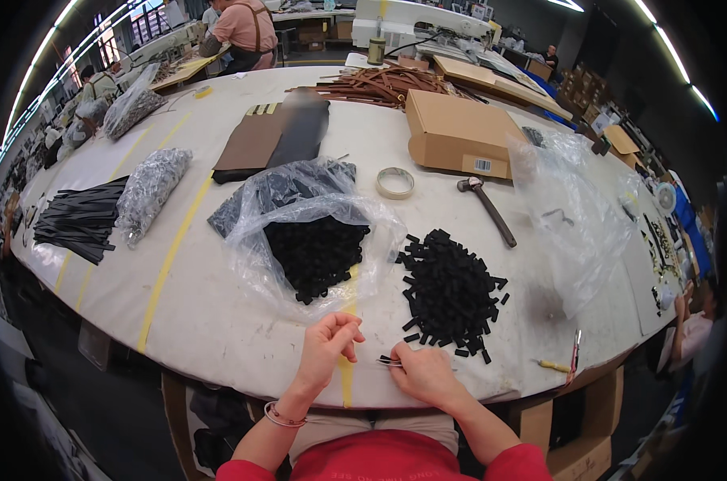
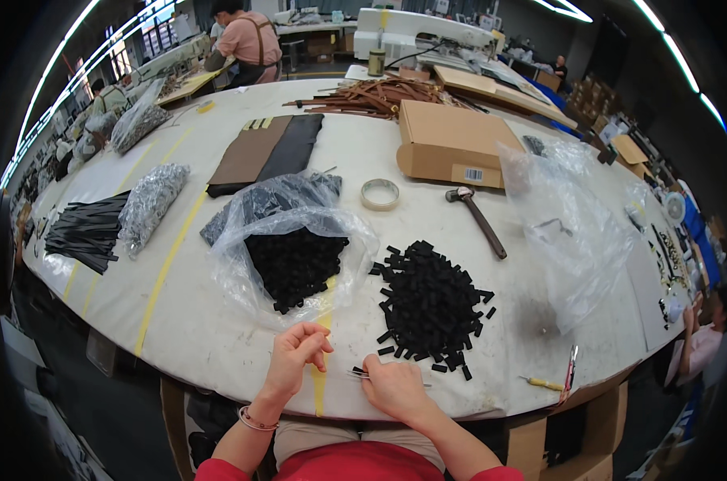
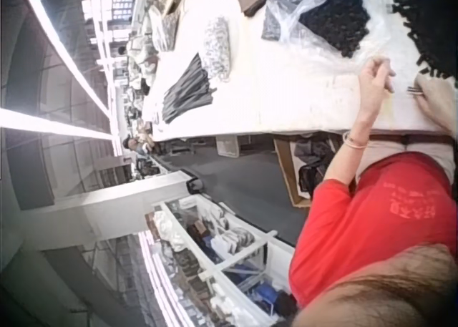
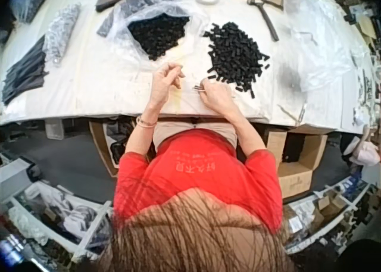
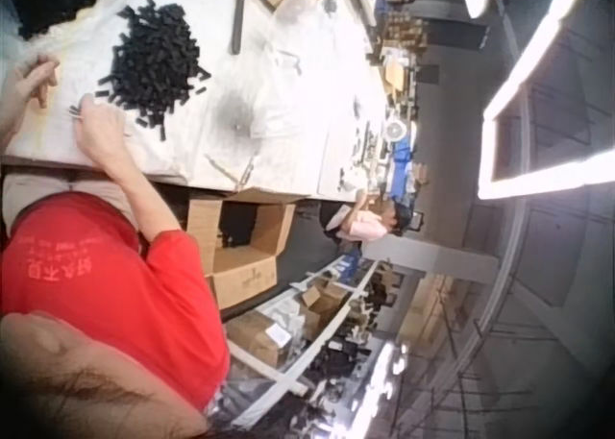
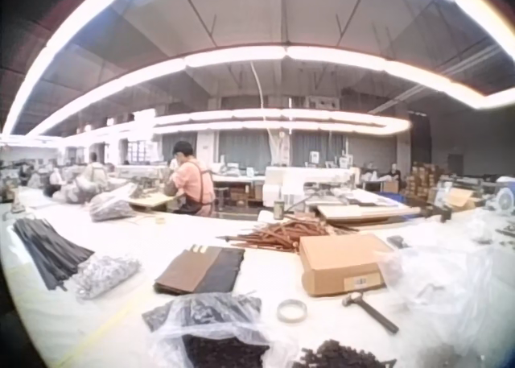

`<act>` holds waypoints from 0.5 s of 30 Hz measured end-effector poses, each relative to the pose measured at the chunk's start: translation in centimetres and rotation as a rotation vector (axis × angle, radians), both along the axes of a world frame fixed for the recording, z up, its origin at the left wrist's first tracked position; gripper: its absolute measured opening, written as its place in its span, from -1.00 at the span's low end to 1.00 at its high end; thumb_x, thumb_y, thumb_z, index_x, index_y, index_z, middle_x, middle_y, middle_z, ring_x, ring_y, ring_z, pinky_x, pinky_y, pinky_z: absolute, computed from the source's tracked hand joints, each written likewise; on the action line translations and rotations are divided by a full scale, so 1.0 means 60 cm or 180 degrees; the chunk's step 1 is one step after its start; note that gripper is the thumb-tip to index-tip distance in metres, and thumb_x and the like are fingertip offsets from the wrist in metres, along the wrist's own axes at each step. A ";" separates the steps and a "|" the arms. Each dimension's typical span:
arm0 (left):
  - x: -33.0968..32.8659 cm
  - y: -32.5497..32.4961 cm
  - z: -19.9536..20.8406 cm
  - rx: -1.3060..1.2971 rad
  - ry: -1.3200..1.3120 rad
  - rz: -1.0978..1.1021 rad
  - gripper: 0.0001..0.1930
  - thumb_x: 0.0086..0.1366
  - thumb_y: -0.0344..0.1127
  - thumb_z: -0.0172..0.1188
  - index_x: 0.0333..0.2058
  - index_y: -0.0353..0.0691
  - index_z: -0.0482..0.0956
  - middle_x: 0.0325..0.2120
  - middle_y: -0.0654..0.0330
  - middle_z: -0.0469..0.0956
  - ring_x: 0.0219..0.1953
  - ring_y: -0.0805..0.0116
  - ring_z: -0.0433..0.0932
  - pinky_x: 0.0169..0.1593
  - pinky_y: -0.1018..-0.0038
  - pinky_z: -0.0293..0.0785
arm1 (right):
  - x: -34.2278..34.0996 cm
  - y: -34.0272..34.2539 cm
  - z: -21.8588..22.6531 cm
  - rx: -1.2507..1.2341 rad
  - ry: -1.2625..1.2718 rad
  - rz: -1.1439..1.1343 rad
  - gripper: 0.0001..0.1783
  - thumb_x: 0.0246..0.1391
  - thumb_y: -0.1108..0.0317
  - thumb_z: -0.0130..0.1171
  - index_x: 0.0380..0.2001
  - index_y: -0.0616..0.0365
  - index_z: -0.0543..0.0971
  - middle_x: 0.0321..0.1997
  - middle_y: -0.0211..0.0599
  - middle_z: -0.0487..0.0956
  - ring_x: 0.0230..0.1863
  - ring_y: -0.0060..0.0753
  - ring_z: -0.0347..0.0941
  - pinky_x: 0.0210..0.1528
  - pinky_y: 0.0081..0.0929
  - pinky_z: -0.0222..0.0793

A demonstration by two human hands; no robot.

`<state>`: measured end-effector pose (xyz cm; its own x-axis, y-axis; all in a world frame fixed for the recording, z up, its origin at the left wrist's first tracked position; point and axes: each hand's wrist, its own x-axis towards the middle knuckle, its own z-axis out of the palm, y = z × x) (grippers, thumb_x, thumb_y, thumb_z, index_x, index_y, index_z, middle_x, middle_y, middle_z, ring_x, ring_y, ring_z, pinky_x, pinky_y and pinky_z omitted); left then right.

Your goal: Manually assembling small black leather or plastic components by threading or attaching them to a cord.

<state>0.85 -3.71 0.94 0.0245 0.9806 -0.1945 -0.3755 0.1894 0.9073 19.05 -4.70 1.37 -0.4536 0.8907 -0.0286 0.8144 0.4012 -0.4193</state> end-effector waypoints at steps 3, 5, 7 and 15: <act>0.010 -0.013 -0.009 0.0309 0.0880 -0.0270 -0.84 0.16 -0.37 -0.01 -0.37 -0.36 0.44 -0.62 0.24 0.45 -0.65 0.66 0.33 -0.60 0.69 0.29 | -0.005 0.002 -0.013 0.0277 -0.0158 0.0008 -0.83 -0.24 0.31 0.07 -0.55 0.14 0.38 -0.73 -0.26 0.46 -0.68 -0.21 0.42 -0.63 -0.28 0.26; 0.017 -0.019 -0.014 0.0232 0.1212 -0.0471 -0.83 0.17 -0.36 -0.01 -0.40 -0.37 0.45 -0.64 0.24 0.44 -0.71 0.67 0.30 -0.67 0.71 0.24 | -0.004 0.004 -0.013 0.0417 -0.0183 -0.0016 -0.84 -0.26 0.33 0.07 -0.57 0.14 0.37 -0.73 -0.28 0.46 -0.70 -0.22 0.41 -0.65 -0.31 0.26; 0.020 -0.016 -0.013 0.0208 0.1366 -0.0588 -0.83 0.17 -0.36 -0.01 -0.41 -0.38 0.45 -0.66 0.24 0.44 -0.74 0.67 0.28 -0.70 0.72 0.22 | 0.001 0.008 -0.007 0.0831 0.0503 0.0238 -0.87 -0.25 0.37 0.07 -0.59 0.13 0.35 -0.75 -0.30 0.44 -0.72 -0.29 0.39 -0.68 -0.41 0.25; 0.030 -0.032 -0.011 -0.0875 -0.1895 -0.0902 -0.84 0.18 -0.29 -0.01 -0.50 -0.24 0.38 -0.74 0.24 0.34 -0.79 0.56 0.18 -0.76 0.67 0.10 | -0.007 0.010 0.022 0.0733 0.1766 0.0122 -0.88 -0.22 0.52 0.12 -0.51 0.17 0.42 -0.69 -0.47 0.41 -0.72 -0.66 0.28 -0.68 -0.65 0.17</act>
